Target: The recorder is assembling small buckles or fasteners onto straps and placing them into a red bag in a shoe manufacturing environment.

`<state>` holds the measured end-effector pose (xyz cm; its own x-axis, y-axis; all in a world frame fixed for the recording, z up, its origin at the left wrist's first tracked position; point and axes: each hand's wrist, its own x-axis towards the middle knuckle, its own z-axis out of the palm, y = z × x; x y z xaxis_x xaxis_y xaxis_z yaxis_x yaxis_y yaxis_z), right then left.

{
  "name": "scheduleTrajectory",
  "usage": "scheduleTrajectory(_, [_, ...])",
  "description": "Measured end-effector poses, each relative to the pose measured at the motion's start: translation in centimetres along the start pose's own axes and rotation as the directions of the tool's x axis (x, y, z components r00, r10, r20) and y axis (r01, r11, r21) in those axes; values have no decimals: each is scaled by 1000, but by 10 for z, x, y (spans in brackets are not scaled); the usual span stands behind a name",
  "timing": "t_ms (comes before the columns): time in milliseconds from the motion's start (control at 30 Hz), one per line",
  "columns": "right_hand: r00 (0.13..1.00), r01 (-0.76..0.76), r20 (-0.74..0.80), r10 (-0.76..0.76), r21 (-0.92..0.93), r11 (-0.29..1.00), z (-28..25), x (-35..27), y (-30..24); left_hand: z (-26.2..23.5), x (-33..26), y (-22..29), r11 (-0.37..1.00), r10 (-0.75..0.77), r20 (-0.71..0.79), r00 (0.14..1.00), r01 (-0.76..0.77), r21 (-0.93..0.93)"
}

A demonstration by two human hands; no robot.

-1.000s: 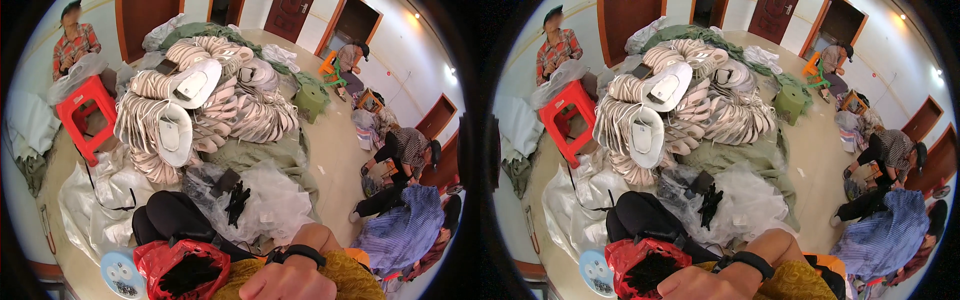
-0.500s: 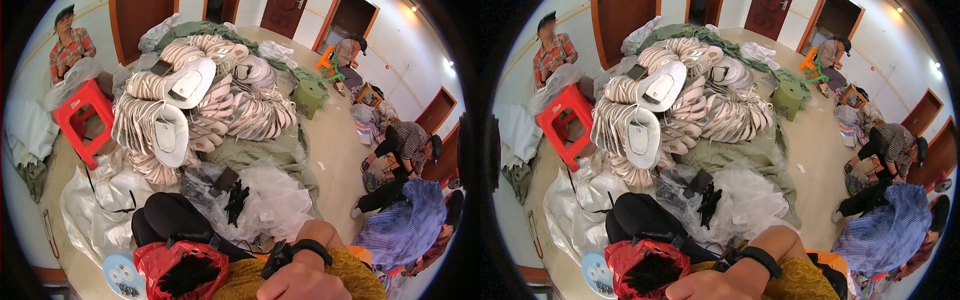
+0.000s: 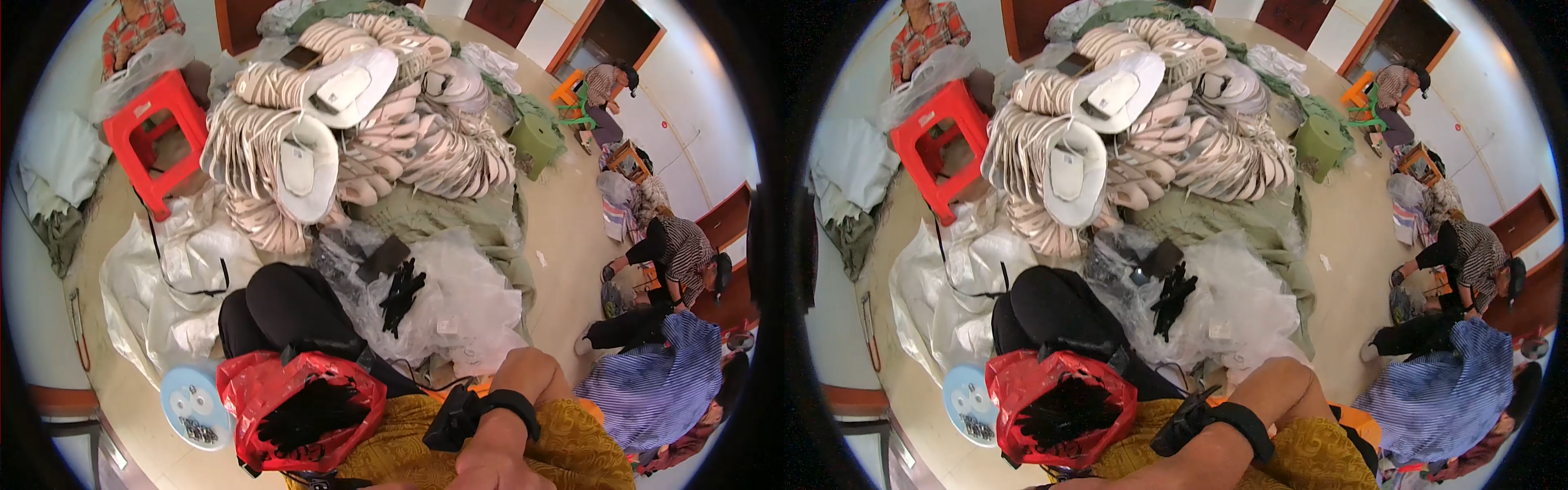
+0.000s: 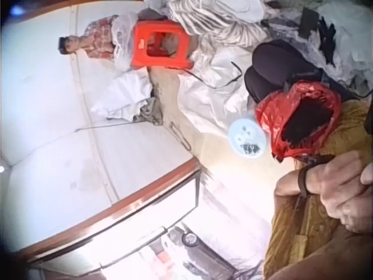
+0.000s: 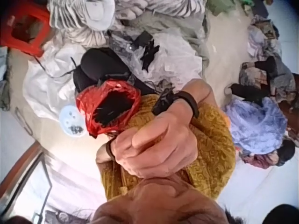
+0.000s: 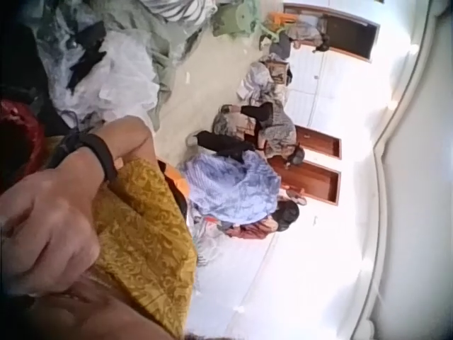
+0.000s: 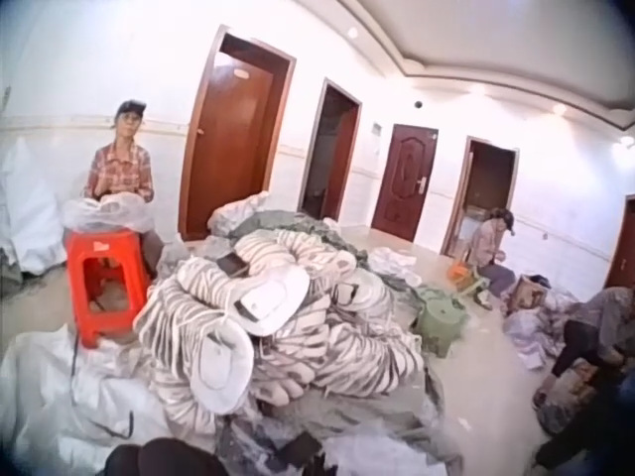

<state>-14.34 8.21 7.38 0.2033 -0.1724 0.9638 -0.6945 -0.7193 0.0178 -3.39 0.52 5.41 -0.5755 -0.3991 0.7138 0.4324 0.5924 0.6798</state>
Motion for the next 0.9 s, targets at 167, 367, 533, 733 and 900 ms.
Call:
scheduleTrajectory(167, [974, -167, 157, 163, 10, 986, -11, -22, -27, -6, -9, -23, 997, 5, 171, 985, 7, -73])
scheduleTrajectory(367, [903, -351, 310, 297, 132, 927, -22, -39, 34, -12, -29, -36, 996, -53, 343, 938, 75, -51])
scheduleTrajectory(533, [95, -938, 276, 957, -298, 179, -29, -109, 72, -55, -70, -45, 796, -505, 246, 827, 337, 502])
scheduleTrajectory(733, [199, -626, 196, 960, -729, 278, -71, -278, 105, -51, -105, -68, 581, -592, 319, 740, 117, 806])
scheduleTrajectory(900, [190, -919, 409, 893, -246, 308, -17, -151, 97, -44, -118, -88, 456, -632, 443, 636, -157, 876])
